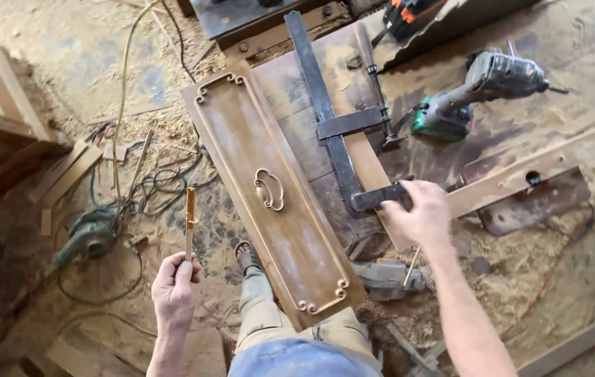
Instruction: Assembling a decorative wooden panel by applying glue to trim pieces and securing them with a pneumatic nail gun.
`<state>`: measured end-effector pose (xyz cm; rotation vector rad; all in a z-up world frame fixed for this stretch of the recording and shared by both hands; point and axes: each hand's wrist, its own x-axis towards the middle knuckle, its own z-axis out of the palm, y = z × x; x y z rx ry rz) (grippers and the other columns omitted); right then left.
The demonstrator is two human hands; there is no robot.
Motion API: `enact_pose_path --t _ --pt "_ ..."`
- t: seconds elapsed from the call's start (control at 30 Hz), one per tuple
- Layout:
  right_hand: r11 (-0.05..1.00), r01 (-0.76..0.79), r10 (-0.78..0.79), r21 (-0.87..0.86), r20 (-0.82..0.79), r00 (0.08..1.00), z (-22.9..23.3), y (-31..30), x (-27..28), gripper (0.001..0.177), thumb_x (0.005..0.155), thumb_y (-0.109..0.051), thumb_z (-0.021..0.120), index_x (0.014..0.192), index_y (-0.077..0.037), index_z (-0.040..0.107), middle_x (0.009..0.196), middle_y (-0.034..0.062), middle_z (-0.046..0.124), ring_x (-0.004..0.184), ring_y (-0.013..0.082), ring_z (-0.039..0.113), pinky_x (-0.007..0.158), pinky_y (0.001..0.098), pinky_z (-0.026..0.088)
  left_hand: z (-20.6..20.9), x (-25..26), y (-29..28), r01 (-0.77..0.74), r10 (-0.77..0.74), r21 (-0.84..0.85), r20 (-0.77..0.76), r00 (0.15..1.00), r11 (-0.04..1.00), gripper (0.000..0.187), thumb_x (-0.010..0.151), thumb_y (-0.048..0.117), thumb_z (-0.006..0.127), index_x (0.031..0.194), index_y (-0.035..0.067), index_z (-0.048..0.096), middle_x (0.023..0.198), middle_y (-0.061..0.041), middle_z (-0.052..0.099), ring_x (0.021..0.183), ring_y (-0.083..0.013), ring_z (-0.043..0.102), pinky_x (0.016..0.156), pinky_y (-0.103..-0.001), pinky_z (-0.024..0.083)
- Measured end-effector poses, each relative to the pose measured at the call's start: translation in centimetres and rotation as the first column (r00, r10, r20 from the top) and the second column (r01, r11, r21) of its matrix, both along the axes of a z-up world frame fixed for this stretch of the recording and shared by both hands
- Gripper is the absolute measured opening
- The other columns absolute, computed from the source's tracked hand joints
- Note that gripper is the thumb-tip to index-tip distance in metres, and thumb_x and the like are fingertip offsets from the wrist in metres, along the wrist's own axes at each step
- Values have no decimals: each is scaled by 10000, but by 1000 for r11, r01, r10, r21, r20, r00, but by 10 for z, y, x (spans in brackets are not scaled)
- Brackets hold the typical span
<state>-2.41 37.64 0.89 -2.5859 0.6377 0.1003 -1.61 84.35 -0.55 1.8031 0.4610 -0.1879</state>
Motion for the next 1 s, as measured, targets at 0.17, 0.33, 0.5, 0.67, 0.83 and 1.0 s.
enact_pose_path --t 0.17,0.33,0.5,0.67,0.83,1.0 --pt "993 -91 66 -80 -274 960 -29 55 41 749 806 -582 713 1417 -165 598 1528 169 394 1549 362 123 1207 680 150 2 47 55 131 -130 85 -17 991 988 154 1037 100 563 1128 64 682 853 -57 694 752 -140 589 718 -262 513" --pt "983 -86 26 -161 -343 939 -45 41 51 760 734 -664 716 1383 -273 654 1538 72 476 1492 317 262 1108 656 290 7 72 126 91 -87 99 -41 995 991 136 1024 72 561 1076 59 685 907 -49 716 791 -136 656 776 -250 551" --pt "970 -73 22 -234 -217 976 -60 45 31 749 714 -541 778 1385 -232 651 1527 175 508 1409 387 343 1073 633 346 -14 89 167 95 -89 114 -61 994 989 215 1018 69 561 1197 99 677 841 -12 678 635 -95 485 553 -250 408" --pt "978 146 -118 -149 184 976 -58 88 2 522 883 -266 792 1341 -27 716 1435 234 570 1442 446 382 1170 558 330 -22 125 158 191 -190 20 -29 981 981 136 1031 112 586 1140 134 664 789 -14 654 619 -103 533 500 -241 443" --pt "984 62 14 -166 419 908 -58 93 -11 421 922 -42 843 1292 125 734 1307 305 642 1224 414 593 1115 507 466 -22 170 146 147 -145 9 -84 986 989 113 1002 118 557 1021 119 668 798 -16 675 622 -97 522 528 -256 413" --pt "979 143 -62 -143 460 886 -25 122 -25 453 974 64 816 1387 203 693 1380 371 639 1261 480 603 977 561 505 -117 190 186 53 -48 66 -70 996 996 117 949 147 606 1029 121 687 735 66 514 662 -60 460 646 -236 422"
